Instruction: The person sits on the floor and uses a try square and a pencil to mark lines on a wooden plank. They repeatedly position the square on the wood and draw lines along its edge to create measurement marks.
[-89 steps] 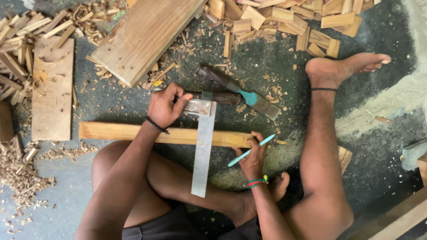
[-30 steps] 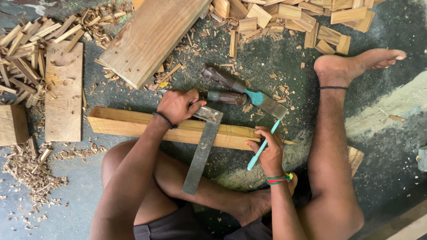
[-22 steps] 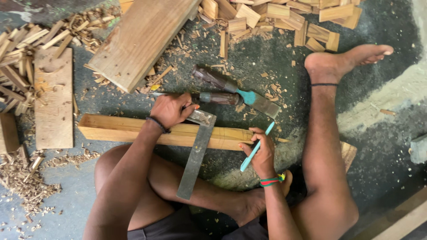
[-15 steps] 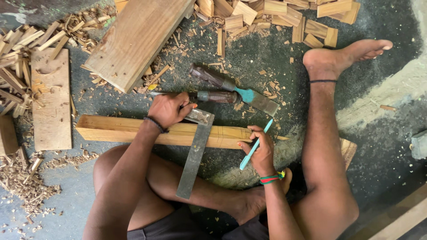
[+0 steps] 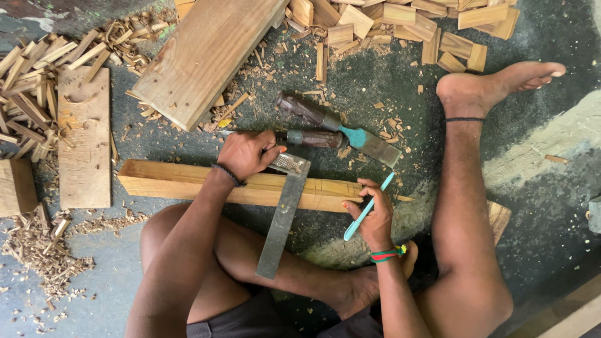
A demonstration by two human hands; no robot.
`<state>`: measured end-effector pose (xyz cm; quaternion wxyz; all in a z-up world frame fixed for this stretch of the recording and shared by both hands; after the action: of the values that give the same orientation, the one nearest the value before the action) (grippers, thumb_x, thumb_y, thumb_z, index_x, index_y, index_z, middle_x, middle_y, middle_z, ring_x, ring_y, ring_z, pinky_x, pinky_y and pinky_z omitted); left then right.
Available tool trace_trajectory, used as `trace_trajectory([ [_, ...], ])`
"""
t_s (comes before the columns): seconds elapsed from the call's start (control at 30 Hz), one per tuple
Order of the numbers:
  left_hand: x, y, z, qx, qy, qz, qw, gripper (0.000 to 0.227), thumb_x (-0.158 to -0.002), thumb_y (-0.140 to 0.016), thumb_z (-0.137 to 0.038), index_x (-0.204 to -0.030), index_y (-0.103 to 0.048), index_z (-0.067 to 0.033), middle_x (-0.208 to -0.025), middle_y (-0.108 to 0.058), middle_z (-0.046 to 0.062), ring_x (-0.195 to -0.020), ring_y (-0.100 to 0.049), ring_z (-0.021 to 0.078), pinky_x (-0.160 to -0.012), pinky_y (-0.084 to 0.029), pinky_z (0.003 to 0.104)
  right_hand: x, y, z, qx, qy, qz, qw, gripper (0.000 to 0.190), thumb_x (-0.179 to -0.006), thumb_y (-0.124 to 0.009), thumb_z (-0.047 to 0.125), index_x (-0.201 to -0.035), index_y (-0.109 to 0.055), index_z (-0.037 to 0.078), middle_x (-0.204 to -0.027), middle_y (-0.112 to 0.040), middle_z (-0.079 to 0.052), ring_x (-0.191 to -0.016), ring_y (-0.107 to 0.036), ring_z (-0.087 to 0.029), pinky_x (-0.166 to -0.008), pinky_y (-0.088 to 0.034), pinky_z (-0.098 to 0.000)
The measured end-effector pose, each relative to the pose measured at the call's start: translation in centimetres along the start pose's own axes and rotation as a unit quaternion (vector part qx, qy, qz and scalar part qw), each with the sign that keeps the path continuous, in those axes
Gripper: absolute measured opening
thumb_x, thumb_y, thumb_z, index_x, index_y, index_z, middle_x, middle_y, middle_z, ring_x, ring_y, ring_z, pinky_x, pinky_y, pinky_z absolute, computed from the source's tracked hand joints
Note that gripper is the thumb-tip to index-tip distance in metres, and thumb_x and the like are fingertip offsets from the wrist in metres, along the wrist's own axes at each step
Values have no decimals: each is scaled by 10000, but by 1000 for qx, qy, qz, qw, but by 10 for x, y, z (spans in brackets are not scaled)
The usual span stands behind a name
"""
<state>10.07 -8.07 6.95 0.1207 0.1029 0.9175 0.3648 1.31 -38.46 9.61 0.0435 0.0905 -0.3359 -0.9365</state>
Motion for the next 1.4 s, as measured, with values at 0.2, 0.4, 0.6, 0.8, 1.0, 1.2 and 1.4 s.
trace_trajectory([
  [0.2, -5, 11, 10, -47, 18, -47, 998, 308, -968, -741, -352, -831, -622, -103, -651, -652, 113, -559, -645, 312, -518, -494, 437, 1, 1, -9, 24, -22, -38, 999, 486, -801, -873, 92, -1213, -640, -15, -1250, -693, -174, -1049, -709, -310, -861, -588, -392],
  [0.4, -13, 20, 5, -61, 43, -90, 993, 343, -952, -768, -345, -777, -603, -100, -648, -642, 97, -550, -642, 287, -523, -500, 420, -4, -3, -10, 39, 14, -46, 998, 418, -811, -865, 85, -1169, -659, 26, -1218, -700, -164, -1071, -714, -314, -863, -600, -374],
  [0.6, -11, 5, -15, -42, 22, -112, 993, 351, -939, -790, -329, -770, -593, -91, -676, -644, 104, -571, -641, 285, -538, -503, 419, -7, -5, -15, 23, 11, -43, 999, 375, -860, -839, 76, -1184, -652, 43, -1240, -699, -165, -1101, -705, -326, -889, -583, -404],
  [0.8, -8, -12, -18, -18, 3, -75, 997, 318, -927, -793, -296, -786, -599, -87, -665, -628, 114, -604, -639, 317, -562, -504, 440, -29, -2, -35, 87, -120, 61, 987, 708, -771, -886, 321, -1379, -617, 78, -1148, -695, -149, -1099, -633, -332, -967, -477, -462],
  [1.0, -5, -7, -14, 38, 12, -91, 995, 318, -920, -808, -237, -791, -575, -62, -712, -633, 122, -632, -638, 322, -570, -494, 439, -41, -4, -7, 163, 22, 126, 978, 767, -640, -901, 389, -1288, -639, 73, -1338, -649, -198, -1237, -508, -397, -1033, -376, -533],
  [1.2, -6, 3, -27, 39, -15, -107, 993, 318, -913, -818, -219, -785, -575, -59, -722, -636, 114, -635, -640, 320, -564, -485, 424, -28, 0, 7, 132, 37, 98, 986, 729, -711, -899, 389, -1277, -614, 28, -1310, -643, -149, -1181, -584, -382, -997, -445, -514],
  [1.4, -4, 5, -37, 55, -32, -109, 992, 313, -899, -824, -219, -796, -581, -49, -720, -628, 127, -638, -627, 329, -574, -489, 426, 4, -7, 6, 172, 64, 35, 982, 644, -686, -916, 339, -1183, -616, 61, -1312, -619, -142, -1095, -604, -378, -930, -471, -514],
])
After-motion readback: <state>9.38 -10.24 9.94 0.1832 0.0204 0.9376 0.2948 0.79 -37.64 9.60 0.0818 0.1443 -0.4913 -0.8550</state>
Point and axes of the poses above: each hand's wrist, its own x-axis away from the middle knuckle, its own y-axis out of the back of the hand, z = x × y, the point moved 7 cm from there along -x, towards the middle knuckle
